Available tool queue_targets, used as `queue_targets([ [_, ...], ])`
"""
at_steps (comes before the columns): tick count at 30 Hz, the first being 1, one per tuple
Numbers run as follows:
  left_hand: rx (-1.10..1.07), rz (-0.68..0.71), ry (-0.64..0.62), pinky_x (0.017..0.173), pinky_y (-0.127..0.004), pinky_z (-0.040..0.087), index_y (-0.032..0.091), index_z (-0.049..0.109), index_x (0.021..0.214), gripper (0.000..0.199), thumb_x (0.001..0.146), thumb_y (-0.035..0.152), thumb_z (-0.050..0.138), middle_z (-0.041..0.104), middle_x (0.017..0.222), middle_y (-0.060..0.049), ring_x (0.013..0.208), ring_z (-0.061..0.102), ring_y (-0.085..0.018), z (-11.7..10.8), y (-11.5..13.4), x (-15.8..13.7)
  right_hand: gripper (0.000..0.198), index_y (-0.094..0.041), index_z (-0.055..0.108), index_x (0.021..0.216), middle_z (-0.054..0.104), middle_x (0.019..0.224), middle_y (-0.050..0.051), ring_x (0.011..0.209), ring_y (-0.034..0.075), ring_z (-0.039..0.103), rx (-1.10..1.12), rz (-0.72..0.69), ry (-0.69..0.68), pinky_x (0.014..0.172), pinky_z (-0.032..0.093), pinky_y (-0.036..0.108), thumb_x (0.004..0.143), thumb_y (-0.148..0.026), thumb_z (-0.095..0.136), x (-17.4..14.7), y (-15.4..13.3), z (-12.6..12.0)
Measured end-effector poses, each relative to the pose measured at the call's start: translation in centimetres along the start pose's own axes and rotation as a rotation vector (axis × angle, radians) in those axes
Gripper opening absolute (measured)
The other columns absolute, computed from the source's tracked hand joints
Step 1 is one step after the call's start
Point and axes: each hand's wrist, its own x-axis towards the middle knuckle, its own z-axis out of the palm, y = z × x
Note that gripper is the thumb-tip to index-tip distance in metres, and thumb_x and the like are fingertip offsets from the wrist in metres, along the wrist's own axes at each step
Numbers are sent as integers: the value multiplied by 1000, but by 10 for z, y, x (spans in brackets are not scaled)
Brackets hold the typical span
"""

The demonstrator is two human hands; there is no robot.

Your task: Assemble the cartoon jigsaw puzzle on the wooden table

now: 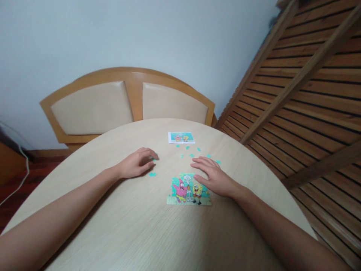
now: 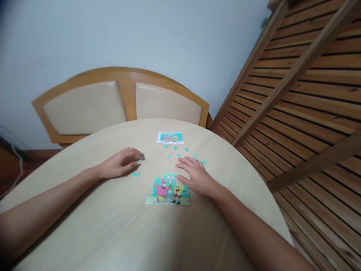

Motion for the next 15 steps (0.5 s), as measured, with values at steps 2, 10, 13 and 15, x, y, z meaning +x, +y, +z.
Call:
queue_targets([
  [2, -34, 17, -14, 103, -42, 46, 19, 62, 116, 24, 96, 32, 56, 66, 117, -9, 112, 60, -23, -2, -7, -1, 43, -24, 64, 133, 55, 149, 13, 142, 33, 43, 1, -16, -7, 116, 32, 59, 95, -44, 61, -1, 0, 0],
  [10, -93, 54, -146, 108, -46, 40, 21, 65, 108, 31, 86, 39, 74, 59, 131, -11, 124, 52, -28, -1, -5, -3, 43, -22, 65, 131, 55, 148, 14, 140, 33, 44, -18, 3, -33, 115, 33, 57, 95, -45, 60, 0, -1, -1],
  [13, -103, 57, -141, 108, -45, 39, 20, 67, 102, 23, 88, 38, 73, 59, 129, -10, 122, 52, -27, -1, -3, -2, 44, -21, 64, 132, 55, 148, 14, 140, 32, 44, -21, 0, -38, 115, 33, 56, 96, -45, 59, 0, -2, -1],
  [15, -110, 64, -131, 108, -44, 38, 20, 68, 97, 18, 90, 36, 71, 60, 126, -10, 122, 53, -26, 0, -3, 0, 44, -21, 64, 132, 55, 148, 14, 140, 32, 44, -22, -3, -42, 115, 33, 56, 96, -45, 59, 0, -1, -1],
])
